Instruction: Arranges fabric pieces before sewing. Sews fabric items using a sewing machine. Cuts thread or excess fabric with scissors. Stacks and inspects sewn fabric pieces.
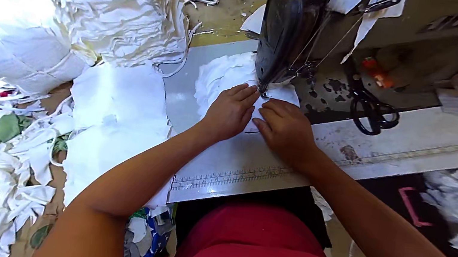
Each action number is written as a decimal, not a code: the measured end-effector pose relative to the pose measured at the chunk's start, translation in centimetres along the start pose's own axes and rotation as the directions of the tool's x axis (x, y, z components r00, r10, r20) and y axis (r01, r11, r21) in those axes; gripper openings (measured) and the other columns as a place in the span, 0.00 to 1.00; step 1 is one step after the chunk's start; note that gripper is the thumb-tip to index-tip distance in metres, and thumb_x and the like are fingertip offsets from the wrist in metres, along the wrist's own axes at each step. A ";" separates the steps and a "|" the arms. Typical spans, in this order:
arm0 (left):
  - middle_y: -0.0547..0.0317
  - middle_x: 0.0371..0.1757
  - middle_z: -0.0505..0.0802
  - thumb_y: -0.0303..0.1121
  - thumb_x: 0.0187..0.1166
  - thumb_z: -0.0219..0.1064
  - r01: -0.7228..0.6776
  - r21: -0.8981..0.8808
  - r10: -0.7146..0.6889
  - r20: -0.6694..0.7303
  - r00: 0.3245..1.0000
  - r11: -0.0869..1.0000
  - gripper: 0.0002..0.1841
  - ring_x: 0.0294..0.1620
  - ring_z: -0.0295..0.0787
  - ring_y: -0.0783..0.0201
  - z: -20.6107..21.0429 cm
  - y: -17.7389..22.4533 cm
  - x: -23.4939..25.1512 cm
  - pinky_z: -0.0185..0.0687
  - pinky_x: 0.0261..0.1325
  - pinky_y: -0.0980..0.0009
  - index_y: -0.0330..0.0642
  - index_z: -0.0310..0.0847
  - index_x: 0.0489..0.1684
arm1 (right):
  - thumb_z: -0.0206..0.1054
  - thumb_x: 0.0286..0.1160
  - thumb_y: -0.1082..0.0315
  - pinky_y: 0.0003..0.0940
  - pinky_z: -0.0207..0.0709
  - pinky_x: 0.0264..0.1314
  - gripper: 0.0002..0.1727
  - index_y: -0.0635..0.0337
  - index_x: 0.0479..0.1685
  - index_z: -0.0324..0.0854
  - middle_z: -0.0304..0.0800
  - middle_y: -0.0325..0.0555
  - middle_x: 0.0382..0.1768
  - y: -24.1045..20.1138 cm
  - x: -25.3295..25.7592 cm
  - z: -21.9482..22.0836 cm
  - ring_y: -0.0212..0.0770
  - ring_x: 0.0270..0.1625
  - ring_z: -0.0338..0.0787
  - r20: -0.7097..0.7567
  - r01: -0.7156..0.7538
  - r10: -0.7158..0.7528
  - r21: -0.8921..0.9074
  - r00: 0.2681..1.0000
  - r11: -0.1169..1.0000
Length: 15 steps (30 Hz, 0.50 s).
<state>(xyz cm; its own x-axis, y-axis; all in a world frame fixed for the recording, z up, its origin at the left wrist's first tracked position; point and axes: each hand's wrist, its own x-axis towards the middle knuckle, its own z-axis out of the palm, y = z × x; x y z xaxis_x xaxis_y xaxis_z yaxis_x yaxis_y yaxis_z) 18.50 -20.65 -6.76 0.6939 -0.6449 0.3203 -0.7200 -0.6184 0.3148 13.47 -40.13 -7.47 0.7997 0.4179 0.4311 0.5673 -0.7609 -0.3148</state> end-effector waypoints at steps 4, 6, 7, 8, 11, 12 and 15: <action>0.39 0.71 0.89 0.29 0.87 0.57 0.034 0.015 -0.035 0.083 0.996 0.999 0.19 0.74 0.83 0.39 -1.3 0.1 1.4 0.78 0.72 0.45 0.31 0.86 0.67 | 0.52 0.91 0.54 0.69 0.66 0.78 0.25 0.62 0.54 0.92 0.92 0.53 0.66 0.7 -0.1 -0.1 0.63 0.79 0.81 -0.016 -0.083 0.082 -0.053 0.996 0.995; 0.39 0.67 0.90 0.30 0.86 0.60 0.042 0.028 -0.045 0.141 0.989 0.999 0.17 0.70 0.85 0.38 -2.3 -0.1 2.1 0.78 0.72 0.47 0.33 0.88 0.65 | 0.52 0.91 0.53 0.71 0.62 0.80 0.25 0.60 0.55 0.92 0.91 0.51 0.67 0.8 0.0 0.0 0.63 0.81 0.78 -0.022 -0.120 0.118 -0.085 0.993 0.989; 0.39 0.65 0.91 0.31 0.86 0.61 0.041 0.042 -0.047 0.150 0.988 0.998 0.16 0.68 0.86 0.38 -2.6 -0.2 2.4 0.79 0.69 0.47 0.34 0.89 0.62 | 0.53 0.91 0.52 0.71 0.61 0.81 0.25 0.60 0.56 0.92 0.90 0.51 0.69 0.8 0.1 -0.1 0.63 0.82 0.77 -0.019 -0.142 0.141 -0.099 0.990 0.985; 0.39 0.64 0.91 0.33 0.86 0.62 0.045 0.057 -0.053 0.156 0.986 0.997 0.16 0.66 0.86 0.37 -2.7 -0.3 2.6 0.80 0.67 0.47 0.34 0.90 0.61 | 0.53 0.90 0.52 0.71 0.59 0.82 0.25 0.61 0.59 0.91 0.89 0.52 0.71 1.0 0.1 -0.1 0.64 0.83 0.75 -0.016 -0.167 0.166 -0.108 0.986 0.980; 0.38 0.61 0.91 0.36 0.88 0.60 0.093 0.098 -0.111 0.196 0.974 0.991 0.16 0.64 0.85 0.37 -3.0 -0.2 3.0 0.79 0.65 0.47 0.36 0.91 0.59 | 0.58 0.87 0.50 0.72 0.59 0.82 0.26 0.60 0.64 0.89 0.82 0.60 0.77 1.7 0.4 0.0 0.67 0.86 0.70 -0.043 -0.268 0.266 -0.073 0.963 0.961; 0.38 0.59 0.91 0.37 0.89 0.60 0.116 0.111 -0.137 0.213 0.967 0.987 0.17 0.63 0.85 0.38 -3.1 -0.1 3.1 0.79 0.65 0.47 0.37 0.92 0.58 | 0.59 0.86 0.51 0.71 0.60 0.81 0.25 0.61 0.64 0.89 0.80 0.60 0.78 1.8 0.4 -0.1 0.68 0.86 0.70 -0.067 -0.281 0.276 -0.070 0.959 0.957; 0.37 0.53 0.90 0.37 0.88 0.61 0.172 0.128 -0.197 0.217 0.956 0.977 0.16 0.58 0.86 0.38 -3.3 0.3 3.5 0.80 0.61 0.47 0.34 0.93 0.49 | 0.62 0.82 0.65 0.63 0.74 0.61 0.14 0.66 0.43 0.91 0.92 0.62 0.52 0.6 0.0 0.0 0.65 0.60 0.88 -0.289 -0.114 0.087 -0.079 0.953 0.990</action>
<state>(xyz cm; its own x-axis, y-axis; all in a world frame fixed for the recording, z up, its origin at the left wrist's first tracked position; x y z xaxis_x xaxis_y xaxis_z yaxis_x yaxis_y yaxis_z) 20.73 -21.64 -2.59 0.8042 -0.5923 0.0498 -0.5843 -0.7724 0.2487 13.84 -40.58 -7.65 0.7548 0.1889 0.6282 0.4553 -0.8402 -0.2945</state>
